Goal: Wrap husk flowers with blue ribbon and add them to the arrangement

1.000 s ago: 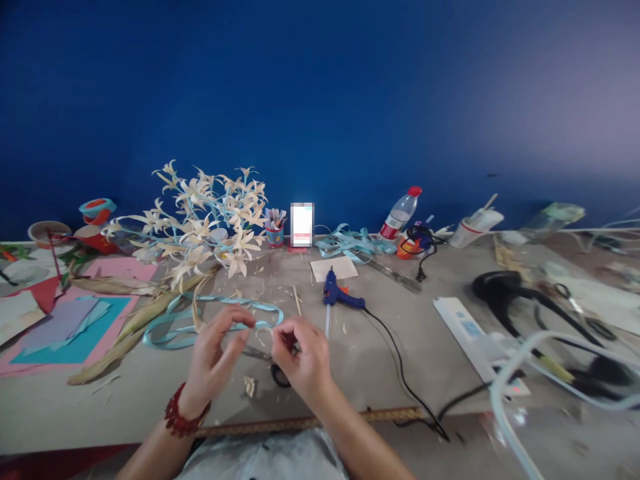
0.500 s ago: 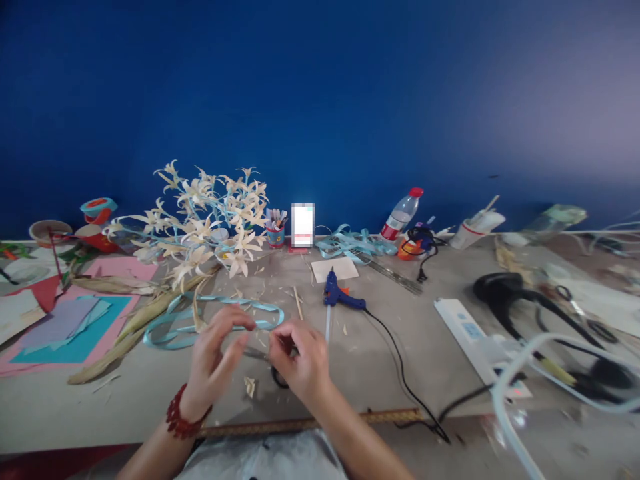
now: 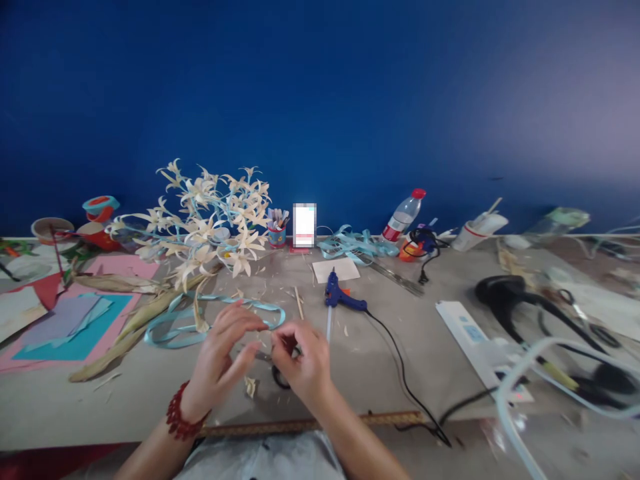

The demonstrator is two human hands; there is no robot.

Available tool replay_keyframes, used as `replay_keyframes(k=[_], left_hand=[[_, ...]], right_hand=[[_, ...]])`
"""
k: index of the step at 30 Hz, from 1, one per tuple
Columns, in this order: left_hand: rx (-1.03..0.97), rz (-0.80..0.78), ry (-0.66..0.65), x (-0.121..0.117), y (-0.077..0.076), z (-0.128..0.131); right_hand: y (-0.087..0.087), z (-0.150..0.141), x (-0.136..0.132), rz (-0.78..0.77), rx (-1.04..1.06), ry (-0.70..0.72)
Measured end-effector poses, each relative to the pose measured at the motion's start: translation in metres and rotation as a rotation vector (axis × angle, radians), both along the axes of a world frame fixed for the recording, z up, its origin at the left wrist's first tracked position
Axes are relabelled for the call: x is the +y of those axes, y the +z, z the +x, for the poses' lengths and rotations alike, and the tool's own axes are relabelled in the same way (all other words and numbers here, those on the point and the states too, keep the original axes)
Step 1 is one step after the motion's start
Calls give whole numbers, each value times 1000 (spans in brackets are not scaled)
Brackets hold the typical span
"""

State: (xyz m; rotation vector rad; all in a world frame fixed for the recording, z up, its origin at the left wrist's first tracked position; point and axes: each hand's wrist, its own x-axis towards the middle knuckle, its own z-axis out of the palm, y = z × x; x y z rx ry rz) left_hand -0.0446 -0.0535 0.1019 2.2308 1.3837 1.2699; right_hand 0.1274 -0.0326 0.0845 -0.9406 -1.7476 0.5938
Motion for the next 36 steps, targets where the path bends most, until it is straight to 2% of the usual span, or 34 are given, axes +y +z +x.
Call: replay_keyframes(k=[4, 10, 16, 20, 22, 25, 27, 32, 36], left_hand=[[37, 30, -11, -4, 4, 8], [71, 41, -11, -6, 3, 7], [55, 25, 39, -9, 0, 10], [-2, 21, 73, -10, -4, 10], [-32, 17, 81, -10, -5, 9], [-45, -2, 70, -11, -4, 9], [-49, -13, 66, -11, -4, 9], [-58, 21, 76, -13, -5, 11], [-109, 41, 126, -14, -5, 7]], right_hand=[[-1, -3, 1, -17, -25, 41], [5, 2, 4, 10, -93, 135], [4, 7, 8, 21, -140, 51], [-1, 12, 11, -8, -85, -52], [-1, 13, 10, -84, -25, 8], [2, 8, 7, -197, -14, 181], [4, 3, 5, -205, -49, 207], [4, 0, 8, -117, -101, 137], [2, 13, 17, -97, -68, -36]])
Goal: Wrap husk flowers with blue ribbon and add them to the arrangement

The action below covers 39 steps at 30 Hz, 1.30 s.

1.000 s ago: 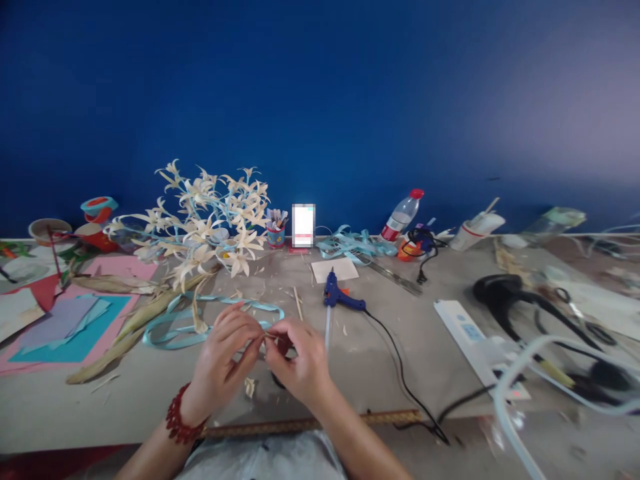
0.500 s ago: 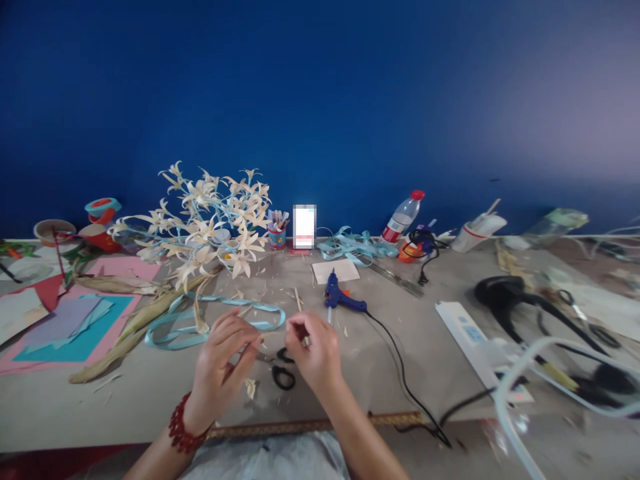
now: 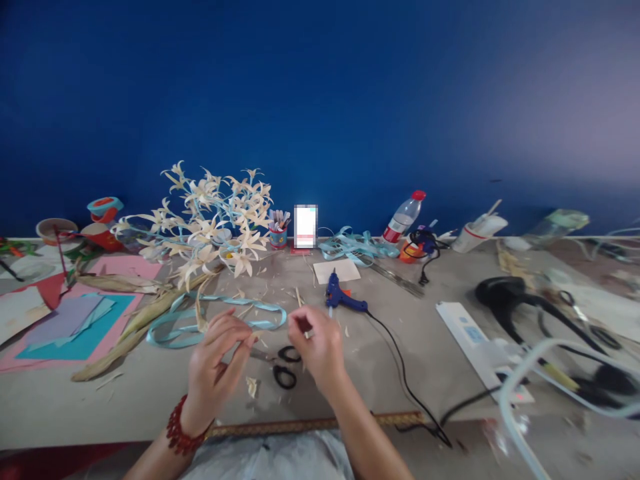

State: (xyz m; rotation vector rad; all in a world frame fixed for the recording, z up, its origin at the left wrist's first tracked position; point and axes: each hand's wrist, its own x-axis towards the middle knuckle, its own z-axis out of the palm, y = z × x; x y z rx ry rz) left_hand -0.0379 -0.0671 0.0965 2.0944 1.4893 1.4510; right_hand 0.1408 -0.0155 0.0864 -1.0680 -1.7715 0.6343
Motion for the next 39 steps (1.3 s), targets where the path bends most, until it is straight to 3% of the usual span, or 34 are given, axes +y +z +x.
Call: replay_keyframes(k=[2, 6, 8, 16, 19, 23, 26, 32, 37, 39], left_hand=[[-12, -7, 10, 0, 0, -1], [-6, -27, -10, 2, 0, 0], [7, -32, -18, 2, 1, 2], [60, 8, 11, 1, -2, 6], [35, 10, 19, 0, -4, 5], [10, -7, 4, 1, -3, 5], [24, -12, -6, 1, -1, 6], [40, -1, 17, -1, -3, 7], [30, 57, 63, -2, -5, 2], [40, 58, 67, 0, -6, 1]], right_hand=[[0, 4, 1, -45, 40, 20], [6, -5, -6, -193, 78, 249], [10, -14, -10, -200, 72, 275], [2, -15, -4, 46, -81, 42], [-3, -8, -1, 57, -70, -31], [1, -8, -4, -148, 43, 171], [7, -17, -9, -191, 46, 273], [6, -20, -6, -73, -55, 185], [0, 4, 6, 9, -95, -53], [2, 9, 5, -25, -45, -9]])
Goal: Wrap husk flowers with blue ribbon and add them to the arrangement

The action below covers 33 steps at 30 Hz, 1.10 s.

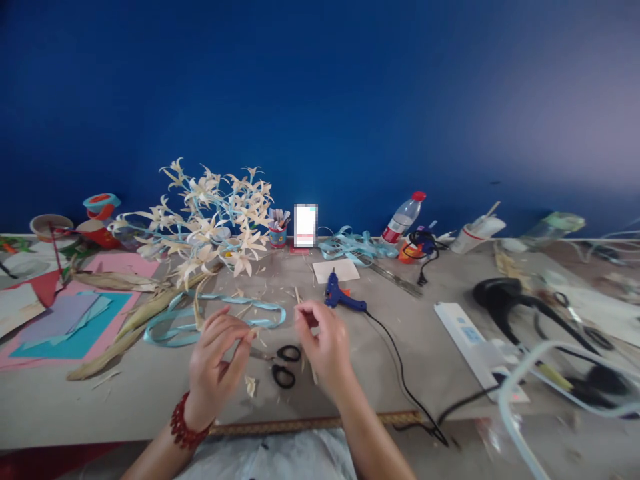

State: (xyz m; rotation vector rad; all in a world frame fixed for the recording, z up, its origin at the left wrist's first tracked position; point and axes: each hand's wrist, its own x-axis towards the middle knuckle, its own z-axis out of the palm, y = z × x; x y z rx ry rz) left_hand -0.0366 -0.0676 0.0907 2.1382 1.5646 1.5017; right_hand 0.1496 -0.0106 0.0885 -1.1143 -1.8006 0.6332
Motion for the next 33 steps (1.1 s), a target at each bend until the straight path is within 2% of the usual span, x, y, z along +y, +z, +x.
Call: replay_keyframes(k=[3, 5, 10, 13, 15, 20, 25, 33], left_hand=[[14, -18, -8, 2, 0, 2], [29, -19, -13, 2, 1, 5], [35, -16, -22, -1, 2, 7], [27, -10, 4, -1, 0, 4], [27, -3, 21, -1, 0, 3], [30, 8, 5, 0, 0, 5], [26, -2, -13, 0, 3, 6], [78, 41, 4, 5, 1, 5]], right_hand=[[6, -6, -9, -44, 12, 189], [8, -14, -14, -19, -32, 224], [1, -22, -11, 134, -58, 183], [-2, -14, -5, 195, -41, 42], [0, -9, -4, 176, 3, -10], [8, -12, -11, 62, 12, 241], [7, -22, -15, 170, -33, 217], [9, -25, -19, 210, -103, 198]])
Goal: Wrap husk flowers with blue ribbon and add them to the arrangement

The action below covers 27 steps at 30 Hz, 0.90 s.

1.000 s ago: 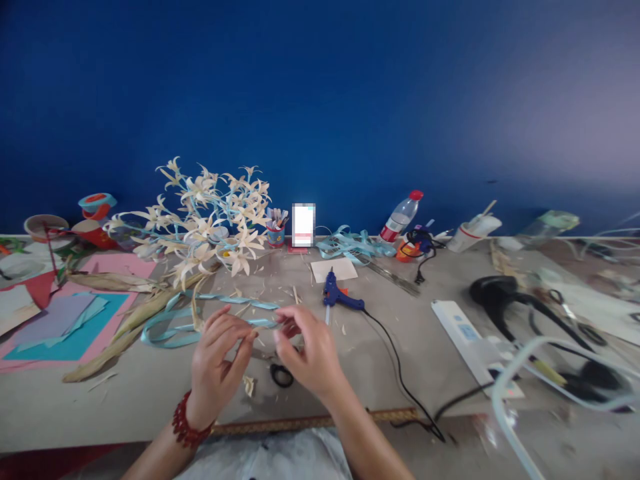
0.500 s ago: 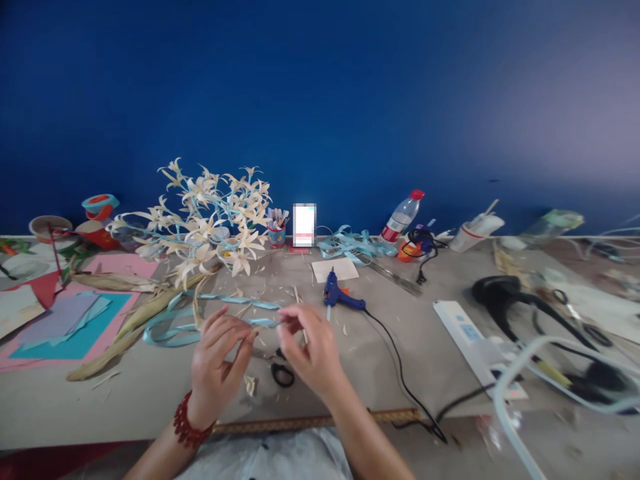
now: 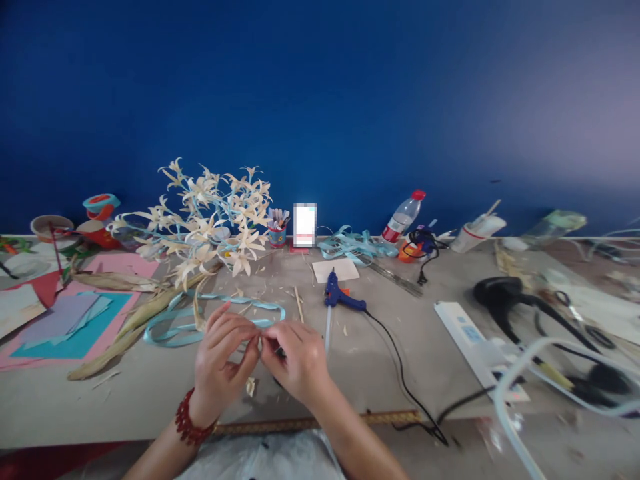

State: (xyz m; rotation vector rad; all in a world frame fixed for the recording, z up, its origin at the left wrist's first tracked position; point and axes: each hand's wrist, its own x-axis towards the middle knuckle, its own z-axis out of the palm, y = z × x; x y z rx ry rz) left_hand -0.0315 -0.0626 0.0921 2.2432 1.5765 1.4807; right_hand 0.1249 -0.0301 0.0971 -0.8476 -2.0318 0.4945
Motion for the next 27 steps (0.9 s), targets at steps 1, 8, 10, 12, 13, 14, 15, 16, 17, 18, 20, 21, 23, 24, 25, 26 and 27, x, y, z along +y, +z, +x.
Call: replay_keyframes(k=[1, 8, 10, 12, 13, 14, 15, 16, 17, 18, 20, 21, 23, 24, 25, 26, 27], left_hand=[[1, 14, 12, 1, -2, -2], [-47, 20, 104, 5, -2, -15], [-24, -30, 22, 3, 4, -11], [6, -44, -19, 1, 9, -4], [14, -41, -24, 1, 10, -2], [16, -32, -23, 1, 11, 0], [19, -29, -23, 1, 11, 1], [22, -25, -25, 1, 11, 2], [25, -20, -27, 2, 10, 2], [29, -15, -29, 2, 10, 2], [36, -7, -32, 1, 9, 1], [39, -4, -35, 1, 9, 0], [41, 3, -32, -1, 7, -2], [38, 8, -21, -1, 6, -3], [35, 13, -5, -1, 5, -4], [33, 15, 12, -1, 3, -5], [32, 11, 26, 0, 2, -5]], right_hand=[[-1, 0, 0, 9, 14, -12], [-6, 5, 0, -12, 138, -90], [-4, 4, 1, -24, 133, -83], [-2, 3, 1, -25, 137, -80], [-1, 2, 1, -28, 138, -73], [0, 1, 1, -34, 133, -59], [1, 1, 1, -41, 121, -44], [2, 0, 1, -48, 105, -29], [2, 0, 1, -53, 89, -16], [2, 0, 2, -57, 76, -7], [0, 1, 3, -61, 71, -3], [-1, 3, 4, -64, 73, -5], [-4, 8, 7, -71, 77, -35], [-6, 11, 9, -74, 79, -70], [-8, 14, 11, -77, 83, -114], [-9, 17, 12, -80, 92, -156], [-9, 20, 13, -86, 106, -184]])
